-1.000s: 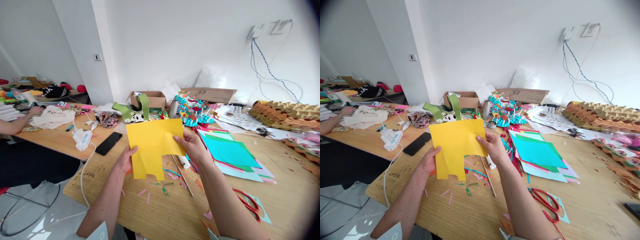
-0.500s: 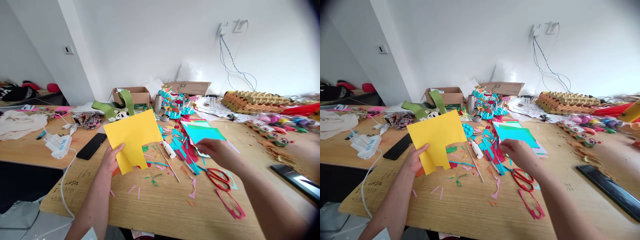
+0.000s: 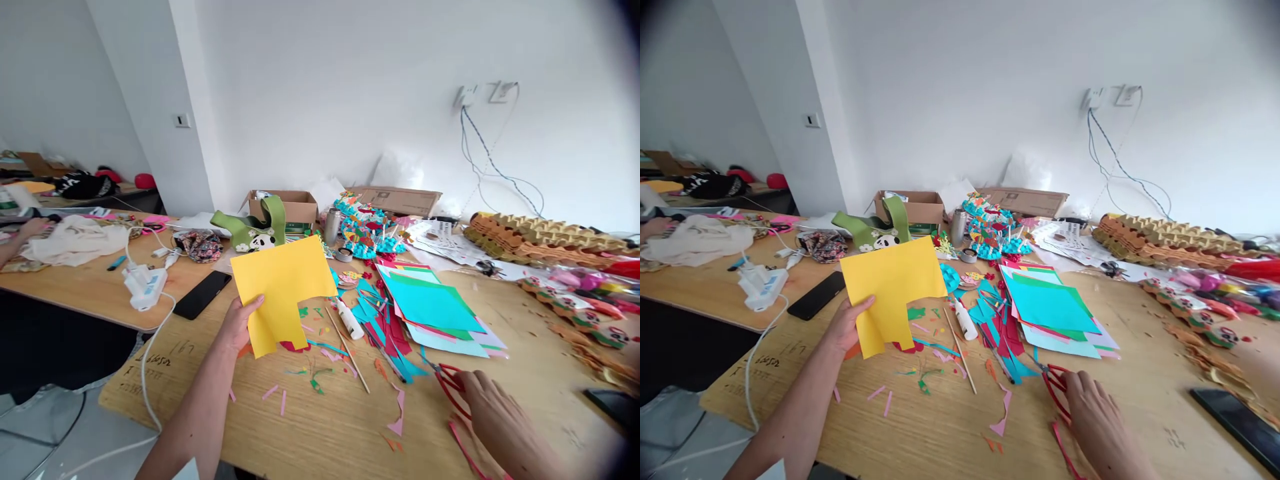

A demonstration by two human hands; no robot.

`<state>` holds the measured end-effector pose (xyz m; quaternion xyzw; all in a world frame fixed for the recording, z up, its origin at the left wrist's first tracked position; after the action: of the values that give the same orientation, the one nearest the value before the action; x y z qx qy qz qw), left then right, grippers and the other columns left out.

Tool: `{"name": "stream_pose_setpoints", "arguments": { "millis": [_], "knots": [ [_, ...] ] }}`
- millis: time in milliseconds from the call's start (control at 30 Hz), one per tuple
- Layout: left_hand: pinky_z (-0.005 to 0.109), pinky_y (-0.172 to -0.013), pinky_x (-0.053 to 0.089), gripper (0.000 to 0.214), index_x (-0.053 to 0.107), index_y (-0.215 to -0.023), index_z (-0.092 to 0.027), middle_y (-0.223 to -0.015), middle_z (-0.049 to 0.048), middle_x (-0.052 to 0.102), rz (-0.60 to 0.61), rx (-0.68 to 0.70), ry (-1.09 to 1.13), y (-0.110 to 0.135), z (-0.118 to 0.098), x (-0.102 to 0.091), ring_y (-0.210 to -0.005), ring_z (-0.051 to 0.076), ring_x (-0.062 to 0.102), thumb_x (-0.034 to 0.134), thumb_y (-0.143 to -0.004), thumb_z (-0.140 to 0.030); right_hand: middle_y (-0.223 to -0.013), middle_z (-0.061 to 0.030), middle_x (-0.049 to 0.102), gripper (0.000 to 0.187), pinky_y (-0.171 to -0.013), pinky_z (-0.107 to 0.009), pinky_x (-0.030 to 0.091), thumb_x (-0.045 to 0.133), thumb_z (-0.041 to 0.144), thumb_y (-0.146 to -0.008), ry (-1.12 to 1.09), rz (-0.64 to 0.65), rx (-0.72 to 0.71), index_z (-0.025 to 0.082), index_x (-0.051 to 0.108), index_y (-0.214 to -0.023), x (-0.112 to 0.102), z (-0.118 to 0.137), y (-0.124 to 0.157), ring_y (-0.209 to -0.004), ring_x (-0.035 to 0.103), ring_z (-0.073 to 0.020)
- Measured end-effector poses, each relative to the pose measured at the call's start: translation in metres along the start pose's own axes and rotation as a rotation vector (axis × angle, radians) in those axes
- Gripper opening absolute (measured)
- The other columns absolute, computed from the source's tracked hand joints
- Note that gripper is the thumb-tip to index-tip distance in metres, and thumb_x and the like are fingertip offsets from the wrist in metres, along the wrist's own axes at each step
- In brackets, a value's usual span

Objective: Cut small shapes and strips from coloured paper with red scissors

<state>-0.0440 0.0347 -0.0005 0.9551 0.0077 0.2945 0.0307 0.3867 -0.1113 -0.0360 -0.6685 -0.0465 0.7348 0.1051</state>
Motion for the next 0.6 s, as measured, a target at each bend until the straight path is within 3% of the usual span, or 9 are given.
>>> {"name": "stream_pose_setpoints", "arguments": {
  "millis": [133, 233, 333, 433, 600],
  "knots": [
    [0.040, -0.081, 0.052, 0.044, 0.066, -0.098, -0.013, -0.099, 0.0130, 0.070, 0.007, -0.010, 0.009, 0.003, -0.002, 0.002, -0.090, 0.029, 0.066, 0.078, -0.057, -0.021, -0.081, -0.0099, 0.065, 0.014, -0.059, -0.033, 0.047, 0.048, 0.028, -0.078, -0.488, -0.110, 0.133, 0.020, 0.055, -0.086, -0.023, 0.024, -0.028, -0.070, 0.062, -0.0247],
    [0.041, -0.081, 0.052, 0.043, 0.066, -0.099, -0.013, -0.101, 0.0129, 0.070, 0.022, -0.030, 0.010, 0.006, -0.003, 0.005, -0.091, 0.030, 0.066, 0.077, -0.058, -0.020, -0.082, -0.0070, 0.065, 0.024, -0.065, -0.031, 0.049, 0.055, 0.042, -0.078, -1.023, -0.093, 0.055, 0.020, 0.055, -0.088, -0.046, 0.077, -0.054, -0.077, 0.061, -0.0218],
    [0.040, -0.081, 0.052, 0.041, 0.065, -0.099, -0.014, -0.102, 0.0118, 0.069, 0.032, -0.040, 0.013, 0.008, -0.004, 0.006, -0.091, 0.029, 0.066, 0.077, -0.060, -0.020, -0.068, 0.0011, 0.060, 0.031, -0.051, -0.024, 0.041, 0.068, 0.045, -0.070, -1.359, -0.111, 0.155, 0.021, 0.056, -0.085, -0.057, 0.134, -0.076, -0.058, 0.054, -0.0137],
    [0.038, -0.078, 0.053, 0.041, 0.065, -0.099, -0.014, -0.102, 0.0123, 0.069, 0.040, -0.058, -0.003, 0.008, -0.004, 0.005, -0.089, 0.029, 0.066, 0.076, -0.061, -0.020, -0.056, 0.0031, 0.054, 0.032, -0.048, -0.023, 0.036, 0.072, 0.044, -0.066, -1.492, -0.119, 0.157, 0.019, 0.052, -0.066, -0.051, 0.174, -0.088, -0.050, 0.047, -0.0109],
    [0.038, -0.078, 0.053, 0.039, 0.066, -0.100, -0.014, -0.102, 0.0123, 0.069, 0.086, -0.090, -0.041, 0.007, 0.000, 0.005, -0.091, 0.029, 0.065, 0.075, -0.062, -0.022, -0.070, 0.0004, 0.060, 0.037, -0.064, -0.027, 0.044, 0.079, 0.039, -0.058, -1.629, -0.091, 0.189, 0.018, 0.056, -0.076, -0.029, 0.195, -0.087, -0.069, 0.056, -0.0162]
  ]
}}
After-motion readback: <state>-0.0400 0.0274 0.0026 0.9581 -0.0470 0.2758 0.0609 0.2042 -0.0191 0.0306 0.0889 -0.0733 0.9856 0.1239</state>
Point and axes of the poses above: each hand's wrist, its own y-axis away from the middle knuckle, its own x-axis out of the palm, z = x × y, the point moved 1 cm from there along -y, towards the middle knuckle
